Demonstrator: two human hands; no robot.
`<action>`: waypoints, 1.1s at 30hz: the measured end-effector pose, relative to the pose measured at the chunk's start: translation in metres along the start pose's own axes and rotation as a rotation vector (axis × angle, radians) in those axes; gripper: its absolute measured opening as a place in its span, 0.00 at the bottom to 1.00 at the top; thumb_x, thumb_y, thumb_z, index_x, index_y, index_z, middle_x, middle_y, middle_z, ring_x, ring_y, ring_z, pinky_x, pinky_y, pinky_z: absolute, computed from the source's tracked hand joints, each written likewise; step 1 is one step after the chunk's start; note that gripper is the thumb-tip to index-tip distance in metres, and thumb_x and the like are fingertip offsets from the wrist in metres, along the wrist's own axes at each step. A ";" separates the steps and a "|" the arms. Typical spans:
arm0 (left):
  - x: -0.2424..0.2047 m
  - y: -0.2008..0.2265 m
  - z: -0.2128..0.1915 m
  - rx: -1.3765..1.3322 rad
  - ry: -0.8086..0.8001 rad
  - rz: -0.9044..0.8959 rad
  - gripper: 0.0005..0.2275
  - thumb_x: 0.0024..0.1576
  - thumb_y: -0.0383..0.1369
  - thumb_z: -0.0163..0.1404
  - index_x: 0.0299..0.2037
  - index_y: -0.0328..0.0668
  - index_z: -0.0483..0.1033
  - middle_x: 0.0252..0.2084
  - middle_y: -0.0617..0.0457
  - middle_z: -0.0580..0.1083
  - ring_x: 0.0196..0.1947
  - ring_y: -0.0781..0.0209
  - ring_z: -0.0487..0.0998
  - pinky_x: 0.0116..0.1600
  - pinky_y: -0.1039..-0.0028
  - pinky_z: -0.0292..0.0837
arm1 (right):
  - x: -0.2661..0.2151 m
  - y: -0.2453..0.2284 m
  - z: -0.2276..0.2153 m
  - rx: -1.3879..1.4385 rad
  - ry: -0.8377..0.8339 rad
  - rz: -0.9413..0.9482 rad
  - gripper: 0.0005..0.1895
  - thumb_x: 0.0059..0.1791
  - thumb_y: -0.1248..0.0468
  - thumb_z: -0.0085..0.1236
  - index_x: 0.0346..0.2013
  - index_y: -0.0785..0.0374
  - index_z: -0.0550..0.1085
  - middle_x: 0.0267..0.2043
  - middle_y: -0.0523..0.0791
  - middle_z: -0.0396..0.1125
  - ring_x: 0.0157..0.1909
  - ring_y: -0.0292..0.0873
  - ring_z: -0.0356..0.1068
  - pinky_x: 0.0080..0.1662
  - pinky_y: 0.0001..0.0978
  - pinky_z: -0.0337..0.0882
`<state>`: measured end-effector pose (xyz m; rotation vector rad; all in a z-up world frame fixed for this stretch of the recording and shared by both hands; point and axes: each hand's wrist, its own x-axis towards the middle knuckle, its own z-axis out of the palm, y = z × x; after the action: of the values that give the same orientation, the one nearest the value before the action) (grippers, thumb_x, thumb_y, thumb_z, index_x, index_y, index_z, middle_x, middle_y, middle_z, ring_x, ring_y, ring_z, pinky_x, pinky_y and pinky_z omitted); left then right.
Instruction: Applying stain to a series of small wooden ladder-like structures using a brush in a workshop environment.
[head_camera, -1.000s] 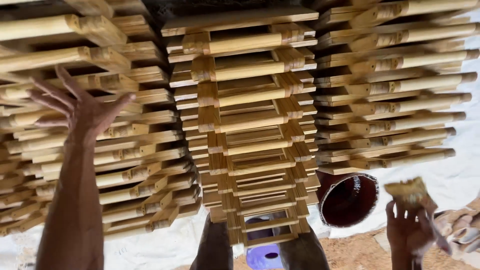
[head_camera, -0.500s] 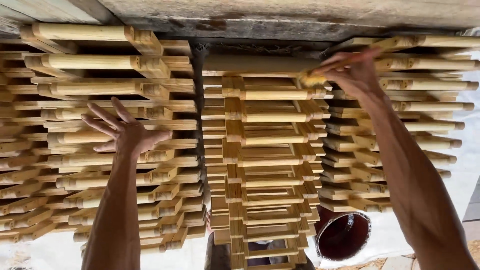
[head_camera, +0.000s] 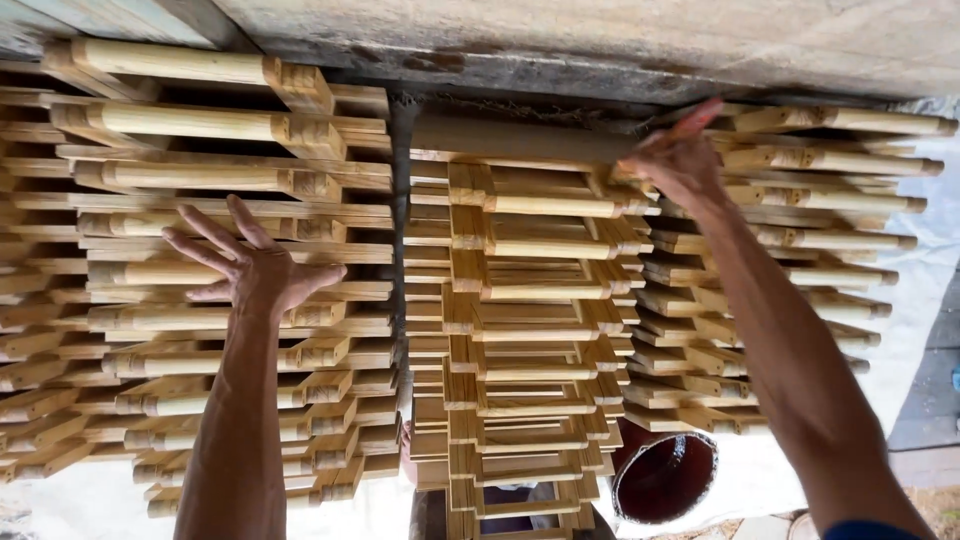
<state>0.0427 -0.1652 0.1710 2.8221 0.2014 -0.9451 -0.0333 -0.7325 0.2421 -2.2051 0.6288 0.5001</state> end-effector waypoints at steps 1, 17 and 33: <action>-0.004 0.001 -0.001 -0.010 -0.018 -0.039 0.82 0.27 0.74 0.67 0.79 0.59 0.08 0.65 0.45 -0.01 0.66 0.31 -0.01 0.61 0.20 0.04 | 0.015 0.025 0.014 0.047 0.078 0.036 0.09 0.50 0.69 0.69 0.26 0.60 0.80 0.29 0.45 0.77 0.25 0.36 0.74 0.24 0.24 0.70; -0.002 0.005 -0.009 0.009 -0.029 -0.045 0.81 0.28 0.73 0.67 0.80 0.58 0.10 0.65 0.46 0.00 0.65 0.31 -0.01 0.59 0.08 0.19 | 0.027 -0.097 0.116 1.665 -1.093 -0.446 0.15 0.63 0.53 0.50 0.47 0.27 0.85 0.24 0.37 0.35 0.26 0.33 0.43 0.72 0.61 0.66; 0.003 -0.002 0.009 0.027 0.159 0.070 0.79 0.32 0.53 0.77 0.77 0.63 0.09 0.72 0.27 0.10 0.73 0.11 0.16 0.56 0.02 0.33 | -0.016 -0.100 0.047 0.010 -0.168 -0.210 0.08 0.50 0.60 0.72 0.38 0.60 0.83 0.32 0.47 0.75 0.32 0.47 0.72 0.48 0.34 0.68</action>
<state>0.0392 -0.1652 0.1619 2.9093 0.1081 -0.7149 0.0050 -0.6345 0.2783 -2.1615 0.3065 0.5637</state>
